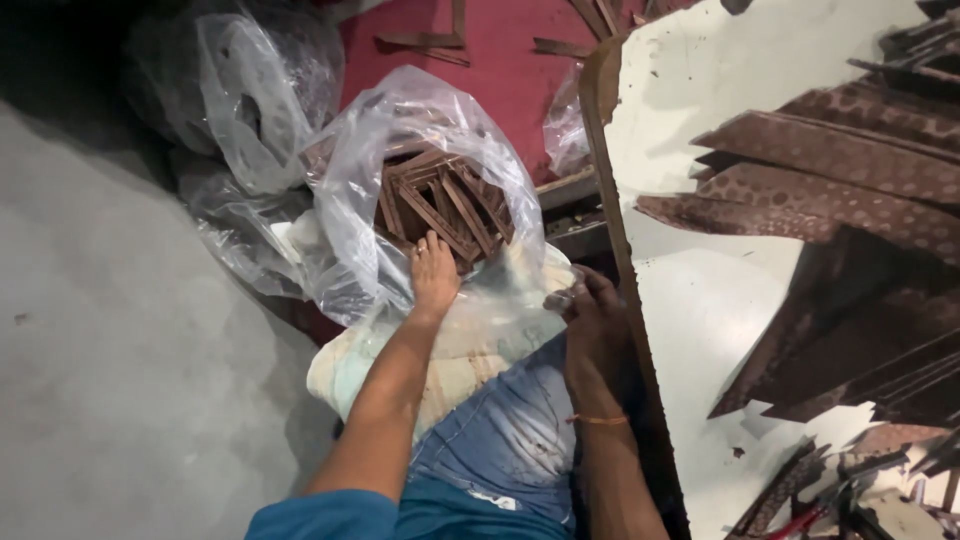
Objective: Sorting and organizing brown leather components for shoe manufacturing.
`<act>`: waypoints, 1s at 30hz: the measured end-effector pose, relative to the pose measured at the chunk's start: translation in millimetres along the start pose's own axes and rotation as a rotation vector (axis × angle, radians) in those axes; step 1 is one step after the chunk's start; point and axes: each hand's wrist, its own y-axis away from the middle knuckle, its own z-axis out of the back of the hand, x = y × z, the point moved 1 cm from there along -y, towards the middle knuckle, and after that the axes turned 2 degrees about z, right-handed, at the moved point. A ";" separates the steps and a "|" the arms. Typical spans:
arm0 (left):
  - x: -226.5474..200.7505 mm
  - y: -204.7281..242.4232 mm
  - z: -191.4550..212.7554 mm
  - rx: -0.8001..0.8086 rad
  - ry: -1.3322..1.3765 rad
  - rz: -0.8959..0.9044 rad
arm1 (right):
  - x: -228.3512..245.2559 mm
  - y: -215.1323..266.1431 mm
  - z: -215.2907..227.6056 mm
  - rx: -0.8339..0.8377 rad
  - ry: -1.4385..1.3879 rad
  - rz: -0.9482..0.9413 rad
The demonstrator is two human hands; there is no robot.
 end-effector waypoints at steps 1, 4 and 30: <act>4.9 -0.1 -0.7 -0.041 0.023 -0.038 | 3.1 -0.4 -6.0 -0.037 0.054 -0.014; 30.5 -0.7 -32.1 -0.237 -0.101 -0.247 | 4.5 3.2 -13.3 -0.003 0.073 -0.033; 8.5 -68.6 5.1 0.262 -0.521 -0.542 | 26.4 1.9 -17.4 0.035 0.401 0.074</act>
